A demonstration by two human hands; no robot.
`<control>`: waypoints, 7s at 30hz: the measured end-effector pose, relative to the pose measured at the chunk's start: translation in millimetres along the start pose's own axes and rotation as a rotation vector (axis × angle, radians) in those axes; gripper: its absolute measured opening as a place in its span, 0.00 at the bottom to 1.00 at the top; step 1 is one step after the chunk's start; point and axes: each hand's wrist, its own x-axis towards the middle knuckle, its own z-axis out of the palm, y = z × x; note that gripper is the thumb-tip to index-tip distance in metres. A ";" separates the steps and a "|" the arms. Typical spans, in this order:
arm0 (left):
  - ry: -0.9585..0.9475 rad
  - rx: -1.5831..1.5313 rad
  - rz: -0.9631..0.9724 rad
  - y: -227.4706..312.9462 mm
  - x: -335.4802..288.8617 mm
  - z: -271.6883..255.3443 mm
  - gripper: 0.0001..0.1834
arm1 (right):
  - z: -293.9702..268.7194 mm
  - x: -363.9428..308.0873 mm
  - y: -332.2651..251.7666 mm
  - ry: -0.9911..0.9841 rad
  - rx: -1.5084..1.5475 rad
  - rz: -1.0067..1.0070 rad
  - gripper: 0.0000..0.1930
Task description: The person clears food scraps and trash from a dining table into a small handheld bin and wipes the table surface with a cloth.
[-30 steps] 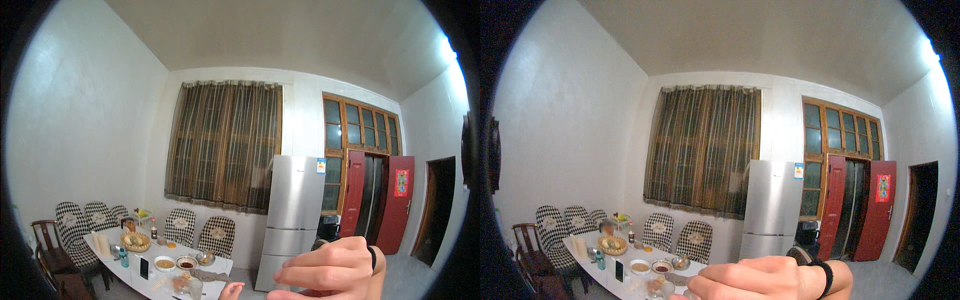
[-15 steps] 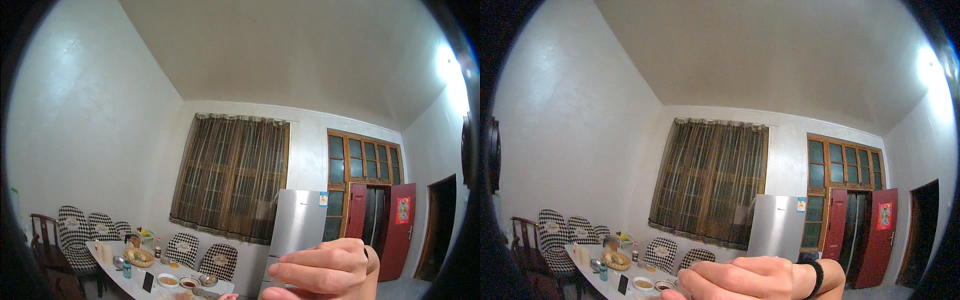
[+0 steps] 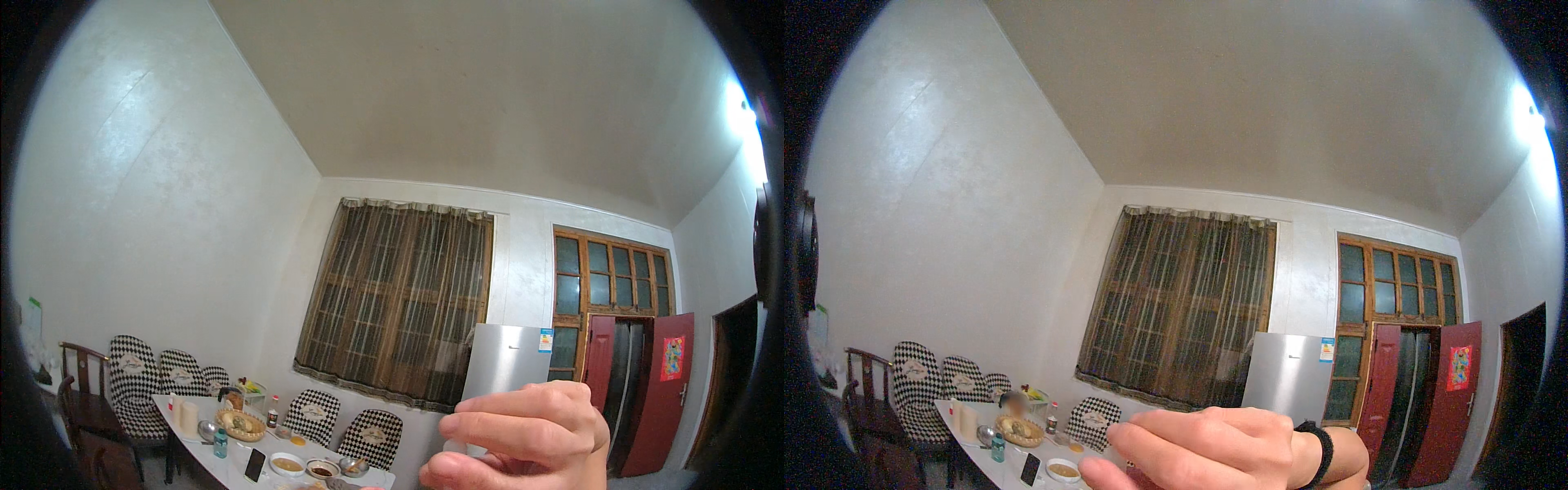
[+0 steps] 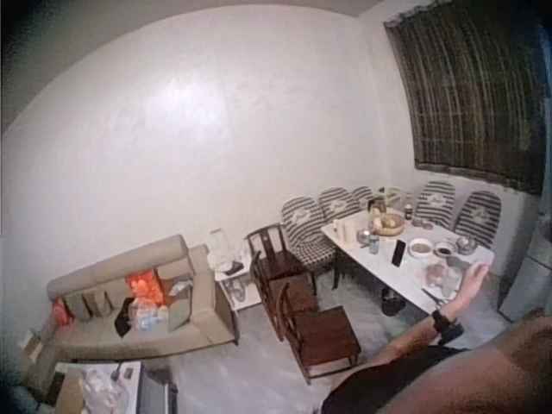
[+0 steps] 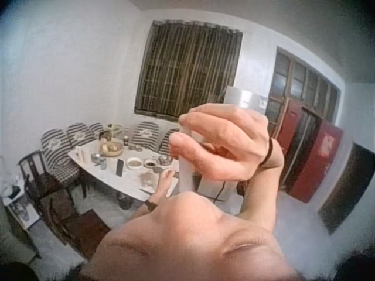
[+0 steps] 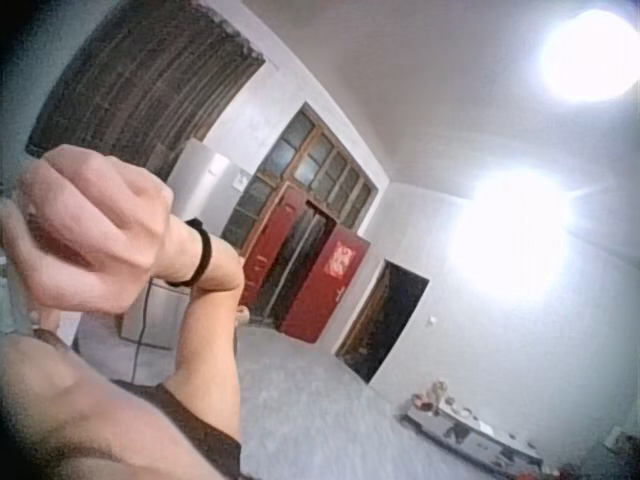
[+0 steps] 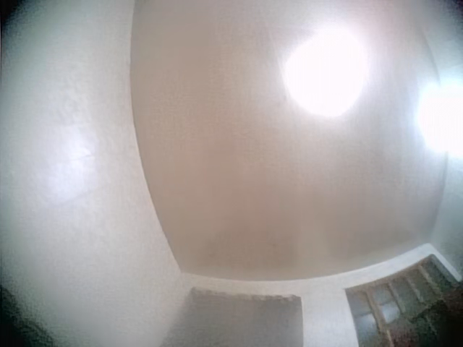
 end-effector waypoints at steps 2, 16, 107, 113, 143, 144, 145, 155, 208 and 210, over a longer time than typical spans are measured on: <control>-0.029 -0.038 -0.001 -8.5 2.7 -5.9 0.09 | 4.2 -0.4 4.4 0.011 0.006 -0.017 0.15; -0.084 -0.028 -0.008 -17.1 4.4 4.0 0.09 | -1.3 -15.6 16.5 0.049 -0.001 -0.027 0.12; 1.379 0.293 -0.363 -18.0 -292.2 -266.3 0.10 | 382.8 -243.7 -661.7 -1.071 2.639 2.773 0.09; 1.573 0.323 -0.585 -67.5 -321.4 -296.1 0.10 | 469.0 -309.1 -831.2 -1.027 2.593 3.160 0.04; 1.058 1.594 -0.873 -332.9 -261.5 -558.4 0.24 | 777.9 -601.2 -1055.3 -1.175 1.685 2.980 0.23; 0.990 1.695 -0.883 -340.3 -265.8 -559.0 0.26 | 791.9 -606.9 -1057.7 -1.137 1.720 2.988 0.23; 0.971 1.692 -0.906 -343.6 -268.2 -558.6 0.28 | 808.0 -611.2 -1060.4 -1.094 1.760 2.994 0.23; 0.883 1.682 -0.943 -341.4 -274.5 -555.2 0.28 | 869.4 -590.8 -1072.8 -1.242 1.686 2.686 0.25; 0.771 0.949 -0.880 -284.8 -325.4 -366.4 0.32 | 248.9 -409.0 -884.2 -1.400 2.027 2.229 0.11; 0.644 1.010 -0.709 -280.1 -318.7 -327.2 0.38 | 214.9 -414.0 -840.6 -1.593 1.867 2.890 0.12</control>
